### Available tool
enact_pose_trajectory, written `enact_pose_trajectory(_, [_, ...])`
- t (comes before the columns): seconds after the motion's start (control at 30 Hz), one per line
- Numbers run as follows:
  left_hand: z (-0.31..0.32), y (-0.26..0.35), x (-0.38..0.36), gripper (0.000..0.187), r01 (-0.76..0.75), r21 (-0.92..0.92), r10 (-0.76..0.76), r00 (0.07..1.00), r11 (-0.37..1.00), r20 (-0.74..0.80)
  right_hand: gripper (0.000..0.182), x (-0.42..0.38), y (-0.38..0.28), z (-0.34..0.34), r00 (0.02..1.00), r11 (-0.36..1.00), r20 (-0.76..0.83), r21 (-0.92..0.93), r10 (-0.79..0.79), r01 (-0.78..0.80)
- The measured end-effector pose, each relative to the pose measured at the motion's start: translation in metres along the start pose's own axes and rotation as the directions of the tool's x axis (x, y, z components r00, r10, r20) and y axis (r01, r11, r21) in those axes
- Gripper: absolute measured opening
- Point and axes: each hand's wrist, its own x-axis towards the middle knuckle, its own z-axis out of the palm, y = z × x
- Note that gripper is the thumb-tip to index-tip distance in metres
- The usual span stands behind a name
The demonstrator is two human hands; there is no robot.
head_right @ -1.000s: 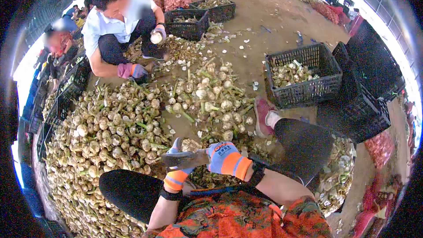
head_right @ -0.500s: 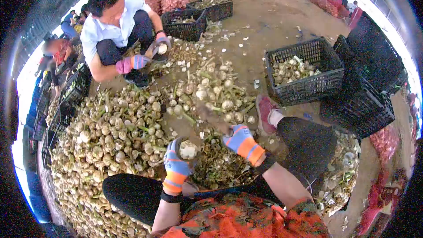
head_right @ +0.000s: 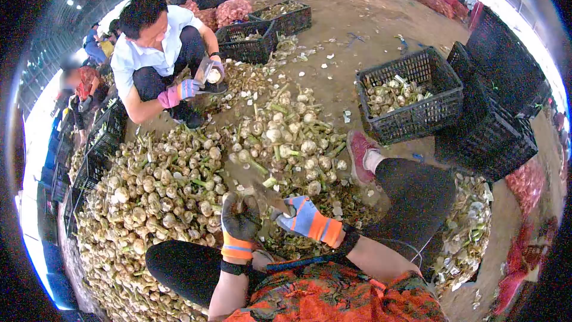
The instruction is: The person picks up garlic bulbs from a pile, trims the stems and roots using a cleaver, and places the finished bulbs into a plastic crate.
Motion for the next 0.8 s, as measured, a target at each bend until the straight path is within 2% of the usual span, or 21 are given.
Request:
enact_pose_trajectory(0.03, [-0.007,-0.001,0.001,0.007,0.008,-0.027,-0.007,1.0,1.0,0.02,0.015,0.002,-0.003,0.001,0.997,0.996,0.001,-0.032,-0.08,0.08])
enact_pose_trajectory(0.07, [-0.007,-0.001,0.004,0.007,0.027,-0.026,-0.026,0.999,0.999,0.027,0.017,0.002,-0.002,0.003,0.997,0.998,0.046,-0.006,0.066,-0.066])
enact_pose_trajectory(0.1, [-0.009,-0.004,0.004,0.007,0.03,-0.023,-0.029,0.999,0.999,0.027,0.017,0.003,-0.002,0.004,0.997,0.998,0.042,-0.005,0.067,-0.067])
enact_pose_trajectory(0.17, [-0.004,-0.012,-0.002,0.013,0.056,0.104,-0.066,0.993,0.993,0.094,0.02,0.004,-0.004,0.004,0.985,0.978,-0.015,-0.127,-0.17,0.167])
enact_pose_trajectory(0.2, [-0.017,-0.015,0.006,0.019,0.064,0.06,-0.068,0.996,0.996,0.058,0.022,0.005,-0.004,0.004,0.957,0.941,-0.032,-0.193,-0.288,0.276])
enact_pose_trajectory(0.23, [-0.022,-0.014,0.009,0.019,0.067,0.062,-0.071,0.996,0.996,0.057,0.022,0.006,-0.004,0.004,0.958,0.942,-0.034,-0.193,-0.286,0.274])
enact_pose_trajectory(0.3, [-0.024,-0.012,0.011,0.022,0.088,0.014,-0.089,0.988,0.996,0.126,0.02,0.008,-0.003,0.004,0.992,0.99,0.017,-0.075,-0.122,0.122])
enact_pose_trajectory(0.33, [-0.024,-0.012,0.011,0.022,0.09,0.015,-0.091,0.988,0.996,0.123,0.02,0.009,-0.003,0.001,0.993,0.99,0.015,-0.073,-0.119,0.12])
enact_pose_trajectory(0.4, [-0.016,-0.013,0.006,0.01,0.162,-0.078,-0.15,0.979,0.984,0.138,0.013,0.007,-0.007,-0.01,0.991,0.988,0.059,-0.096,-0.119,0.125])
enact_pose_trajectory(0.43, [-0.021,-0.013,0.001,0.01,0.162,-0.076,-0.152,0.98,0.984,0.126,0.013,0.01,0.068,-0.002,0.964,0.963,0.044,-0.078,0.263,-0.259])
enact_pose_trajectory(0.47, [-0.023,-0.013,0.0,0.004,0.108,-0.041,-0.1,0.981,0.993,0.165,0.014,-0.003,0.092,-0.013,0.875,0.846,0.058,0.232,0.481,-0.48])
enact_pose_trajectory(0.5, [-0.016,-0.01,0.007,0.015,0.048,-0.004,-0.045,0.972,0.999,0.23,0.014,0.001,0.106,-0.027,0.757,0.614,0.134,0.504,0.639,-0.608])
enact_pose_trajectory(0.53, [0.004,-0.011,-0.003,0.019,0.102,-0.111,-0.095,0.994,0.989,0.062,0.014,0.018,0.123,-0.033,0.775,0.633,0.124,0.504,0.62,-0.587])
enact_pose_trajectory(0.57, [0.0,-0.009,0.0,0.021,0.18,-0.189,-0.137,0.965,0.965,0.223,0.014,0.021,0.142,-0.032,0.953,0.869,-0.009,0.412,0.304,-0.273])
enact_pose_trajectory(0.63, [-0.012,-0.008,0.007,0.021,0.053,-0.149,-0.049,0.998,0.987,0.025,0.016,0.018,0.096,-0.038,0.91,0.647,0.114,0.668,0.399,-0.367])
enact_pose_trajectory(0.67, [-0.018,-0.005,0.014,0.015,0.044,-0.178,-0.059,0.995,0.983,-0.078,0.018,0.016,0.07,-0.04,0.88,0.506,0.175,0.761,0.442,-0.406])
enact_pose_trajectory(0.7, [-0.024,0.006,0.018,0.015,0.023,-0.184,-0.039,0.996,0.983,-0.082,0.022,0.014,0.068,-0.038,0.936,0.736,0.05,0.603,0.348,-0.306])
enact_pose_trajectory(0.73, [-0.026,0.021,0.018,0.012,-0.14,-0.006,0.14,0.99,0.99,-0.033,0.027,0.011,0.066,-0.035,0.967,0.902,-0.076,0.383,0.244,-0.198])
enact_pose_trajectory(0.77, [-0.029,0.042,0.015,0.012,-0.303,0.167,0.302,0.953,0.938,0.036,0.029,0.01,0.085,-0.036,0.937,0.833,-0.051,0.476,0.347,-0.283])
enact_pose_trajectory(0.8, [-0.01,0.079,0.001,0.018,-0.293,0.006,0.291,0.951,0.956,0.108,0.03,0.008,0.105,-0.037,0.894,0.743,-0.024,0.566,0.447,-0.356])
